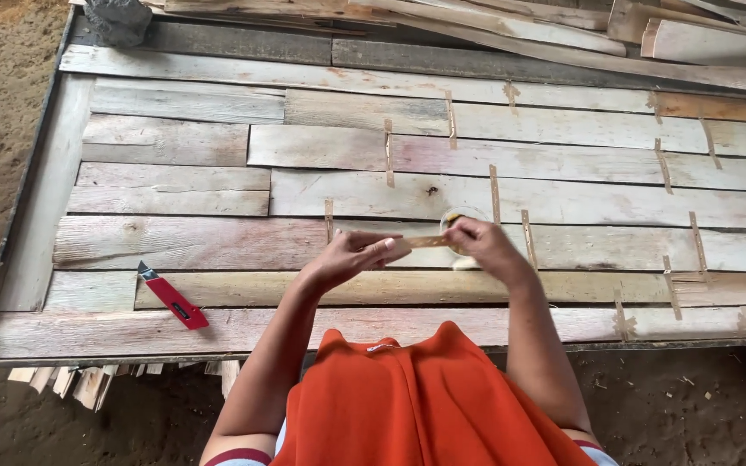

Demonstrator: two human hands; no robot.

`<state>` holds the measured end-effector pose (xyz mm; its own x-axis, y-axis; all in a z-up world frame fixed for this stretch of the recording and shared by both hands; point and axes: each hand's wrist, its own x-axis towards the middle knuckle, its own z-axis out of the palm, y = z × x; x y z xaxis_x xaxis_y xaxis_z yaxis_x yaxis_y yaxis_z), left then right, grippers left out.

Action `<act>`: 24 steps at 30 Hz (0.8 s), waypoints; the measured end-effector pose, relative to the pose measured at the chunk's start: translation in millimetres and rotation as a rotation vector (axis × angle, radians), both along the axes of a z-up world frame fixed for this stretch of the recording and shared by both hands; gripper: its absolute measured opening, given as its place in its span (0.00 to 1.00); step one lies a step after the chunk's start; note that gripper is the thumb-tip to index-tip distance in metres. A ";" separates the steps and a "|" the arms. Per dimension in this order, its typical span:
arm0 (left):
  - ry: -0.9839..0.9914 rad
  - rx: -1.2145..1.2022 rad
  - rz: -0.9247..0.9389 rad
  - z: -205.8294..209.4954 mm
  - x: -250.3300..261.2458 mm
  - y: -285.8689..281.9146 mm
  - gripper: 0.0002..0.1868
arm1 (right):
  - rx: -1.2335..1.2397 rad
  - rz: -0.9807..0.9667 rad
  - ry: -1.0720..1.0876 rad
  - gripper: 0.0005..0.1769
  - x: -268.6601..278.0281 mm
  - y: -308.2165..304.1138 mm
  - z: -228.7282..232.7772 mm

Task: The person applies adhesive tape to a wooden surface. They repeatedly tear strips from a roll, apply a brown paste from a container onto the tape, and press the strips onto the wood.

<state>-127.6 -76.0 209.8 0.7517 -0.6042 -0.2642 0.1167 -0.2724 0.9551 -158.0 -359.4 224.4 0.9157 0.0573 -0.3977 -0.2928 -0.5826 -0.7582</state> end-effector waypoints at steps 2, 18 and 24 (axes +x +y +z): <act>-0.024 0.022 0.020 -0.7 1.1 7.3 0.32 | -0.257 -0.068 -0.015 0.15 0.8 -41.1 -27.1; -0.147 0.172 0.049 -11.8 4.5 18.5 0.21 | -0.889 -0.442 -0.112 0.15 30.0 -135.7 -100.3; -0.253 0.359 0.045 21.4 10.3 30.5 0.23 | -0.240 -0.335 -0.603 0.20 18.6 -35.6 -78.1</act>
